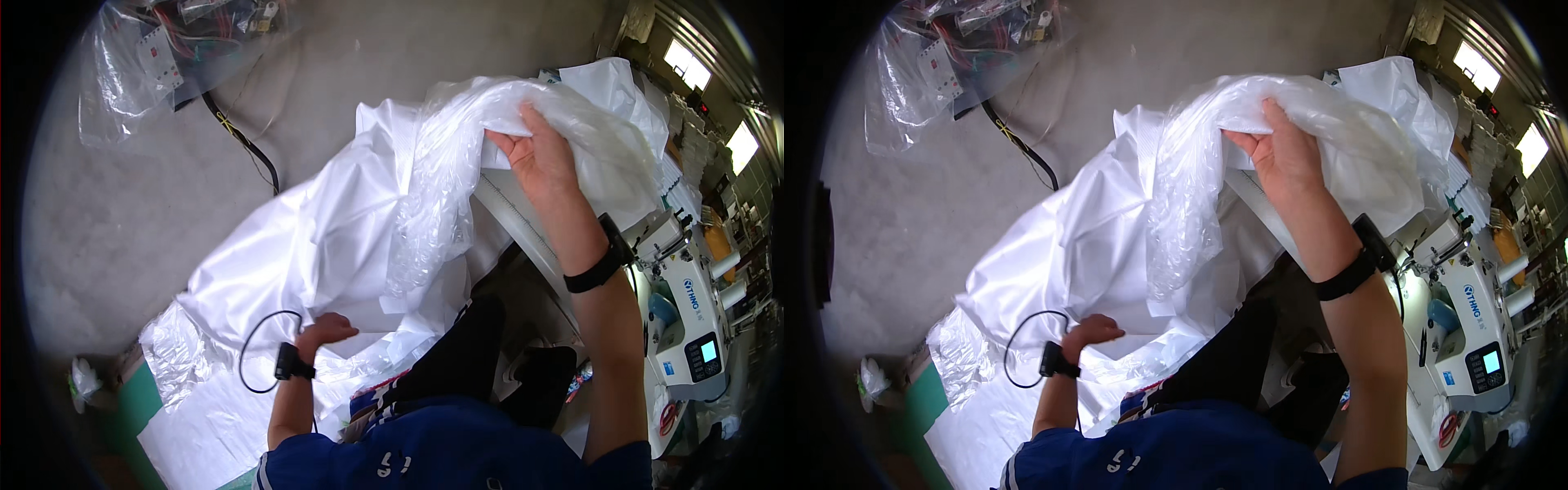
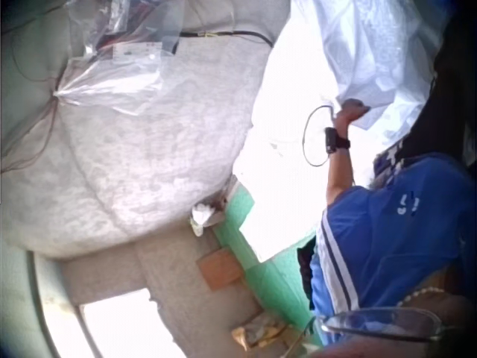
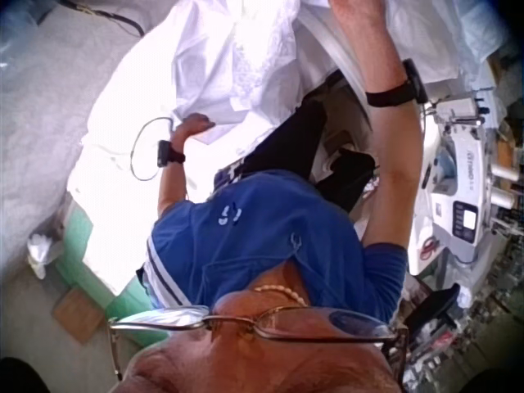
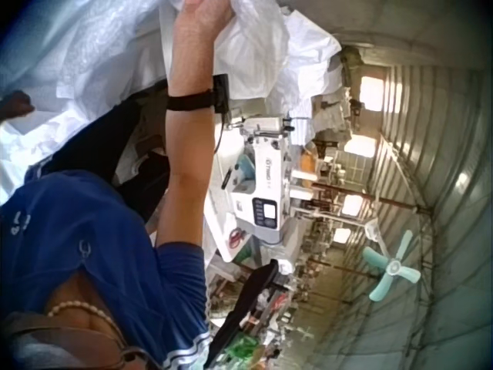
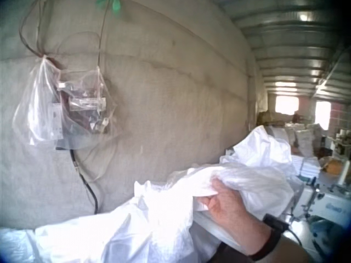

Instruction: The person sews the edges of a white plastic sheet using a sewing machine, guiding the material under the needle by hand. They repeatedly fold, align, and reposition the large sheet, smoothing it out before resuming the stitching process.

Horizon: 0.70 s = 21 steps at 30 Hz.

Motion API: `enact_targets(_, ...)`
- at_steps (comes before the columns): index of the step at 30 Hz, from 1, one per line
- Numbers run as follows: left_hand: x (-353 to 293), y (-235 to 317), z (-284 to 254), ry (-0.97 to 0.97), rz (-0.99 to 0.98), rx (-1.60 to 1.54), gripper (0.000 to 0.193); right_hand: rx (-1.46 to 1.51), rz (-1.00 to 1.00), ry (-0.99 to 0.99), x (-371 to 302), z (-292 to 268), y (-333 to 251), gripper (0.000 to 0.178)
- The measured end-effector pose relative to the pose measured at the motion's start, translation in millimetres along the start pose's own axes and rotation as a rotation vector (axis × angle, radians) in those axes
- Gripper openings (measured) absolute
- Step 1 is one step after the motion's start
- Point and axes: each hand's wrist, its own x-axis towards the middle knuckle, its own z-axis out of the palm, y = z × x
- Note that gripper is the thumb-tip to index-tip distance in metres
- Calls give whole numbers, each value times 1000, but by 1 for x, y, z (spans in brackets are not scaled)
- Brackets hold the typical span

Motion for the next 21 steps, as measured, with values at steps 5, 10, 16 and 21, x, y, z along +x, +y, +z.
enact_targets(5, -43, -95, -161, 183, -376, -647, 32, -139, -64, 20, -7, 9, -28, 31)
enact_targets(10, -62, -69, -244, 1208, -394, 361, 31, -260, -291, -9, -26, 6, -50, 29)
enact_targets(16, 14, 17, -102, 219, -226, -740, 41, -183, -213, 0, -27, 23, -60, 27)
enact_targets(21, 76, 9, 17, 659, -740, -1204, 73, -239, -271, -115, -18, 37, -77, 30)
